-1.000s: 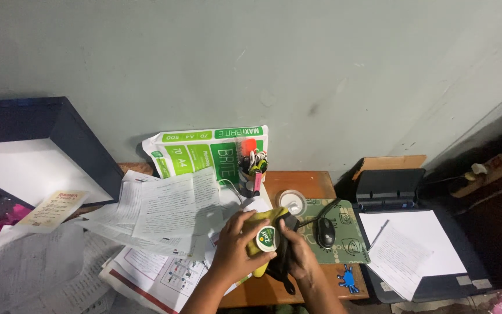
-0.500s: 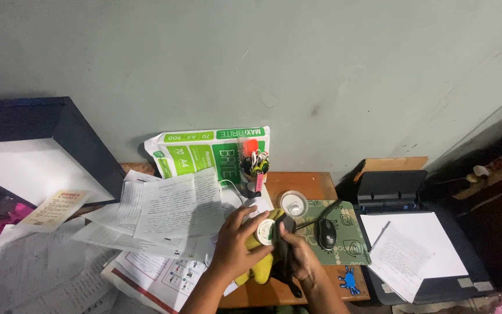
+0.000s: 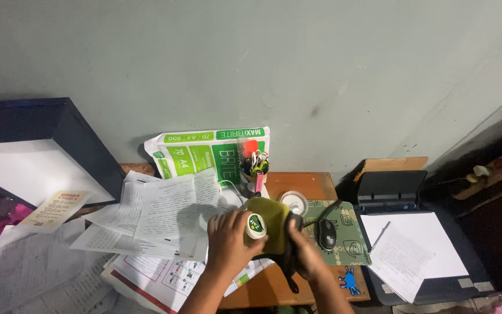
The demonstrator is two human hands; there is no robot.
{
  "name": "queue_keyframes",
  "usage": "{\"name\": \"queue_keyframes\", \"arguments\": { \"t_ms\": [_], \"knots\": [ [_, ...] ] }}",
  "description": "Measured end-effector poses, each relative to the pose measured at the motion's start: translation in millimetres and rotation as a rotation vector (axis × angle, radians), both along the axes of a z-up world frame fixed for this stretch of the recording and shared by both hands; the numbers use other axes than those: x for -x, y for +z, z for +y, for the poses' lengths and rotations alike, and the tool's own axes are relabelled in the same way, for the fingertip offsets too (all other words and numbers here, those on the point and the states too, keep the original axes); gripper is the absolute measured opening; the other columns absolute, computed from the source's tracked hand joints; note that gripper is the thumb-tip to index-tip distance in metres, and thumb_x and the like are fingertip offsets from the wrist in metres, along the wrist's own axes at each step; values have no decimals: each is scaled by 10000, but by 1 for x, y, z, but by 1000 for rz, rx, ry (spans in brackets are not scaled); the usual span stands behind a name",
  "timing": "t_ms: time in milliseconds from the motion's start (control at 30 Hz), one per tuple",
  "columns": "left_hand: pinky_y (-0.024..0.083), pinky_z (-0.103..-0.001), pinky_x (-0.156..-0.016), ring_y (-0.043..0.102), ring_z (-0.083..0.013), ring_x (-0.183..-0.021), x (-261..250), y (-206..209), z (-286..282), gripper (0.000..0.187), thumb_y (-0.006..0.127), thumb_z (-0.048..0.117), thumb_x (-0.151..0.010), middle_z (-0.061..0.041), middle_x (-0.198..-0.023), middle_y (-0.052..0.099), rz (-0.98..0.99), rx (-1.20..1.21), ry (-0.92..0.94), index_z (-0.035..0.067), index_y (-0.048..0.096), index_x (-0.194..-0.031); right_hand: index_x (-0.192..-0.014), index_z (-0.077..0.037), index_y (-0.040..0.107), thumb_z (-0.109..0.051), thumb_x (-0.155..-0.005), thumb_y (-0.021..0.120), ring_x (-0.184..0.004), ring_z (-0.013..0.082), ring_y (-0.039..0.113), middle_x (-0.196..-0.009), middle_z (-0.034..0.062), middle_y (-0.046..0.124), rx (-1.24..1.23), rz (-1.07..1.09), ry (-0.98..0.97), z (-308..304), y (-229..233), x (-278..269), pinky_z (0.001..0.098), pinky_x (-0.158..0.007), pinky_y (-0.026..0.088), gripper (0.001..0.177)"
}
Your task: The person cleans a desk by wiping the surface with a cloth, then organizes various items including a small container, a pouch, and a pen holder. They finish by crumpling several papers and tossing them onto the floor before sorting through the remaining documents.
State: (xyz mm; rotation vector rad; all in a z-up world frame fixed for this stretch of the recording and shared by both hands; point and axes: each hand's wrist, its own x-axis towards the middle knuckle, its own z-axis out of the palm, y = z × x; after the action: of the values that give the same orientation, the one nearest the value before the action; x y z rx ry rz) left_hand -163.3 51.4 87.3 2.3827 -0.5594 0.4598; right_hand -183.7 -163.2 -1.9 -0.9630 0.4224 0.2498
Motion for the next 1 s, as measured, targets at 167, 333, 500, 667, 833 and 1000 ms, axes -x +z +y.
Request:
{"name": "queue_keyframes", "arguments": {
  "t_ms": [167,333,500,667,833,1000],
  "knots": [
    [328,-551,-1045,576,-315,-1123,-3,-6,-5,497,790,180,-695,-97,-1099,626,110,-159,-4,78,596,-1140,-1442,-155,442,-391,-869,741,-1056,211,601,-1177,126,632,689,-268,185,25,23,2,365,-890,539,688],
    [363,-508,-1015,558,-338,-1177,-3,-6,-3,559,708,16,-701,-117,-1178,601,138,-123,-121,58,577,-1243,-1395,-102,401,-266,-840,830,-1133,218,601,-1240,121,586,537,-496,142,34,49,1,356,-944,531,720],
    [416,-480,-983,563,-360,-1177,6,6,-1,762,724,-44,-626,-108,-1268,600,127,16,-258,76,563,-1361,-1235,14,653,-356,-809,768,-940,209,676,-1038,104,718,495,-115,56,22,-4,-3,345,-819,570,576],
    [419,-487,-992,565,-373,-1156,8,8,2,798,737,-38,-618,-127,-1251,597,107,74,-308,49,539,-1387,-1182,-1,666,-421,-813,716,-825,201,669,-963,105,713,366,-26,50,23,0,-2,344,-725,557,562],
    [418,-482,-1015,569,-365,-1183,1,-13,4,684,749,18,-661,-115,-1263,612,35,70,-315,59,553,-1316,-1171,40,671,-427,-833,740,-823,177,657,-971,93,706,320,-73,107,15,-13,-1,326,-718,553,581],
    [382,-507,-998,523,-358,-1176,-3,-7,8,634,813,155,-703,-127,-1236,566,-1,-3,-282,86,579,-1288,-1219,-4,640,-413,-781,771,-918,171,687,-1048,95,714,433,-63,178,9,-11,2,301,-789,573,613]
  ]
}}
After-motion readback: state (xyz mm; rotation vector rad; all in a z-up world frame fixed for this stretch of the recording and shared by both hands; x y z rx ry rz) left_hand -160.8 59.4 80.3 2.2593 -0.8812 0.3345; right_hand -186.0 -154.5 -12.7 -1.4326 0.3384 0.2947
